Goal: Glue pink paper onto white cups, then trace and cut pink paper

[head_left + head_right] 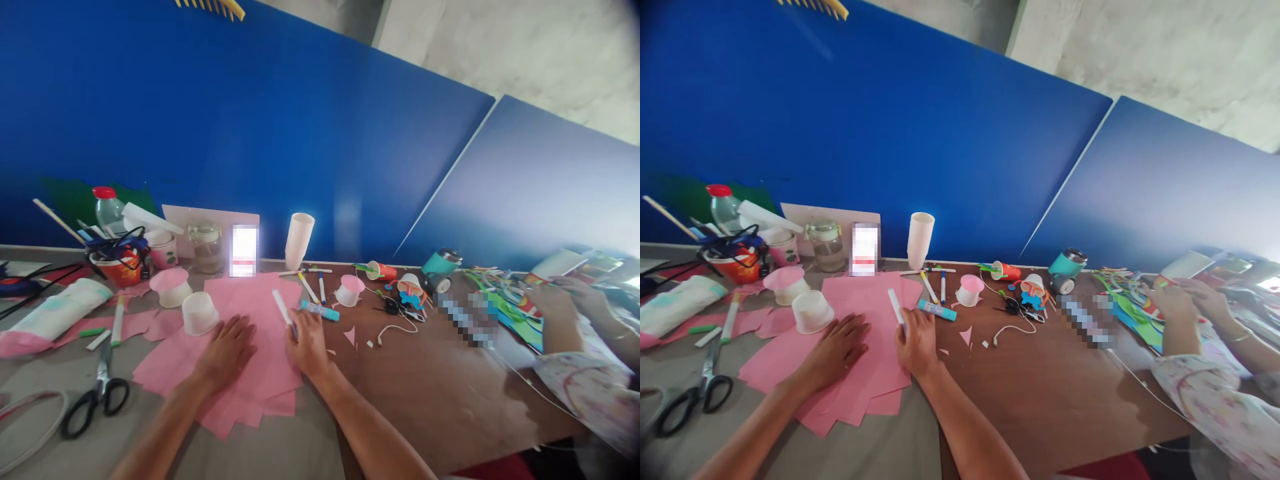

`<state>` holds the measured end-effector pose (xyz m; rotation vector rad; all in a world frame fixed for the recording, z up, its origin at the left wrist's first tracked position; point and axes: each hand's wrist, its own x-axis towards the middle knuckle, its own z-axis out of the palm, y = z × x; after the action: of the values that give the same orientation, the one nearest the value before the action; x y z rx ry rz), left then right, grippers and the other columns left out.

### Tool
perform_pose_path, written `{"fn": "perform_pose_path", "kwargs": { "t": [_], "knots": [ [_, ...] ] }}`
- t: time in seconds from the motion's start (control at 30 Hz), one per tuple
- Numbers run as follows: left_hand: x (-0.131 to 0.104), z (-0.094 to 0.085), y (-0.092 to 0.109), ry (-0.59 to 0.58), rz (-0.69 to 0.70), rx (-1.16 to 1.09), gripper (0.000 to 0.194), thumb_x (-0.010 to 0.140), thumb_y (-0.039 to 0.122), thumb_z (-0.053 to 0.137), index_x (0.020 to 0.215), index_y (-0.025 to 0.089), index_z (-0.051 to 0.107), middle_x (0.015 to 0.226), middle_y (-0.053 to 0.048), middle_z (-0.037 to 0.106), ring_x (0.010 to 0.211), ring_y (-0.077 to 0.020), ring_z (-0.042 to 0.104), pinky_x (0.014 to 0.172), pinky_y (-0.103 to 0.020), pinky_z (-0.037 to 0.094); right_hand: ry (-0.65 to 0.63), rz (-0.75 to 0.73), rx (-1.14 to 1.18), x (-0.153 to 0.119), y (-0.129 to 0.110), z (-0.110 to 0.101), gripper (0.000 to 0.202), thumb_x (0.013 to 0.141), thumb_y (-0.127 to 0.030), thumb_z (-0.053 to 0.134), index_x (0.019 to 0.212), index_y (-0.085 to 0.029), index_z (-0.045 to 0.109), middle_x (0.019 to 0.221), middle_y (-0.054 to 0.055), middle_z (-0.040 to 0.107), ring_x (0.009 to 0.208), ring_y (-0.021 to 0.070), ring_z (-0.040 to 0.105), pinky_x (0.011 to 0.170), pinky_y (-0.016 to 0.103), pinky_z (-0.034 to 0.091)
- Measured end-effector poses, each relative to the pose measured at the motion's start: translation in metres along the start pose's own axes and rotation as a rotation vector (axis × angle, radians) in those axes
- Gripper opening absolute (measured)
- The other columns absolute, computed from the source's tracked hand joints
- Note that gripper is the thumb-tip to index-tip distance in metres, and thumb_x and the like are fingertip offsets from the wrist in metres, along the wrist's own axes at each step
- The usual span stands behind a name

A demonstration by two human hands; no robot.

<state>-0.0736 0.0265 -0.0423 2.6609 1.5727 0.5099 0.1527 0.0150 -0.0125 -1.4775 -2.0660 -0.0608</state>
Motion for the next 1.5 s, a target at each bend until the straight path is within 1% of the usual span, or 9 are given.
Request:
{"fn": "perform_pose_path", "kwargs": {
  "t": [0.1, 0.2, 0.43, 0.57, 0.67, 0.77, 0.97, 1.23, 1.5],
  "knots": [
    [0.0, 0.003, -0.002, 0.02, -0.007, -0.004, 0.04, 0.092, 0.035, 0.045, 0.125, 0.024, 0.064, 0.141, -0.009, 0.058, 0.133, -0.0305, 0.049, 0.11, -0.054, 0.035, -0.165, -0.035, -0.017, 0.0, -0.009, -0.002, 0.026, 0.087, -0.019, 0.049, 0.11, -0.019, 0.061, 0.09, 0.007, 0.069, 0.088, 0.0246, 0.064, 0.085, 0.039, 0.045],
    [0.0, 0.005, -0.004, 0.039, -0.001, -0.028, 0.04, 0.091, 0.035, 0.045, 0.123, 0.024, 0.066, 0.14, -0.01, 0.059, 0.133, -0.0315, 0.049, 0.111, -0.056, 0.035, -0.126, -0.025, -0.013, 0.001, -0.014, -0.008, 0.033, 0.092, -0.019, 0.043, 0.122, -0.02, 0.056, 0.098, 0.007, 0.07, 0.095, 0.023, 0.064, 0.09, 0.038, 0.044],
    [0.001, 0.016, -0.01, 0.099, 0.004, -0.097, 0.039, 0.09, 0.039, 0.045, 0.124, 0.033, 0.065, 0.137, -0.005, 0.061, 0.133, -0.0315, 0.049, 0.113, -0.059, 0.033, -0.241, -0.049, -0.07, 0.001, -0.019, -0.017, 0.035, 0.094, -0.024, 0.042, 0.125, -0.03, 0.057, 0.096, 0.003, 0.072, 0.092, 0.0242, 0.066, 0.088, 0.04, 0.047],
    [-0.001, 0.003, 0.001, 0.109, -0.014, -0.139, 0.036, 0.089, 0.034, 0.051, 0.121, 0.031, 0.067, 0.136, -0.009, 0.061, 0.131, -0.0344, 0.052, 0.112, -0.058, 0.036, -0.32, -0.089, -0.072, 0.001, -0.019, -0.014, 0.031, 0.093, -0.024, 0.048, 0.121, -0.027, 0.062, 0.092, 0.006, 0.073, 0.087, 0.0257, 0.067, 0.083, 0.039, 0.047],
    [-0.003, -0.011, 0.012, 0.023, -0.012, -0.142, 0.036, 0.091, 0.033, 0.052, 0.124, 0.024, 0.065, 0.139, -0.011, 0.059, 0.132, -0.0342, 0.05, 0.111, -0.057, 0.036, -0.346, -0.088, -0.011, -0.001, -0.016, -0.007, 0.036, 0.095, -0.02, 0.043, 0.126, -0.018, 0.06, 0.099, 0.012, 0.073, 0.09, 0.028, 0.066, 0.084, 0.041, 0.045],
    [-0.002, -0.018, 0.016, -0.029, -0.024, -0.114, 0.038, 0.093, 0.032, 0.05, 0.128, 0.022, 0.061, 0.143, -0.012, 0.055, 0.136, -0.0318, 0.046, 0.113, -0.055, 0.033, -0.375, -0.094, -0.032, -0.003, -0.012, 0.001, 0.037, 0.096, -0.023, 0.042, 0.128, -0.019, 0.059, 0.101, 0.012, 0.073, 0.093, 0.0274, 0.065, 0.087, 0.04, 0.042],
    [-0.003, -0.02, 0.016, -0.065, -0.016, -0.135, 0.036, 0.095, 0.022, 0.044, 0.128, 0.022, 0.059, 0.143, -0.011, 0.053, 0.136, -0.0299, 0.043, 0.113, -0.054, 0.033, -0.371, -0.114, -0.064, -0.007, -0.007, 0.007, 0.037, 0.096, -0.024, 0.043, 0.13, -0.016, 0.058, 0.102, 0.011, 0.073, 0.093, 0.0265, 0.065, 0.086, 0.037, 0.039],
    [-0.002, -0.035, 0.024, -0.179, -0.042, -0.077, 0.039, 0.097, 0.024, 0.039, 0.131, 0.019, 0.056, 0.148, -0.011, 0.049, 0.139, -0.0307, 0.039, 0.116, -0.054, 0.031, -0.292, -0.171, -0.07, -0.01, -0.005, 0.011, 0.034, 0.095, -0.022, 0.046, 0.126, -0.016, 0.06, 0.096, 0.009, 0.073, 0.085, 0.0237, 0.066, 0.081, 0.035, 0.04],
    [-0.004, -0.037, 0.024, -0.197, -0.058, -0.07, 0.04, 0.097, 0.027, 0.038, 0.132, 0.018, 0.055, 0.149, -0.011, 0.047, 0.139, -0.0325, 0.038, 0.117, -0.054, 0.029, -0.239, -0.2, -0.073, -0.012, -0.003, 0.017, 0.033, 0.095, -0.021, 0.045, 0.123, -0.016, 0.062, 0.092, 0.008, 0.074, 0.081, 0.0241, 0.066, 0.078, 0.035, 0.04]
  ]
}}
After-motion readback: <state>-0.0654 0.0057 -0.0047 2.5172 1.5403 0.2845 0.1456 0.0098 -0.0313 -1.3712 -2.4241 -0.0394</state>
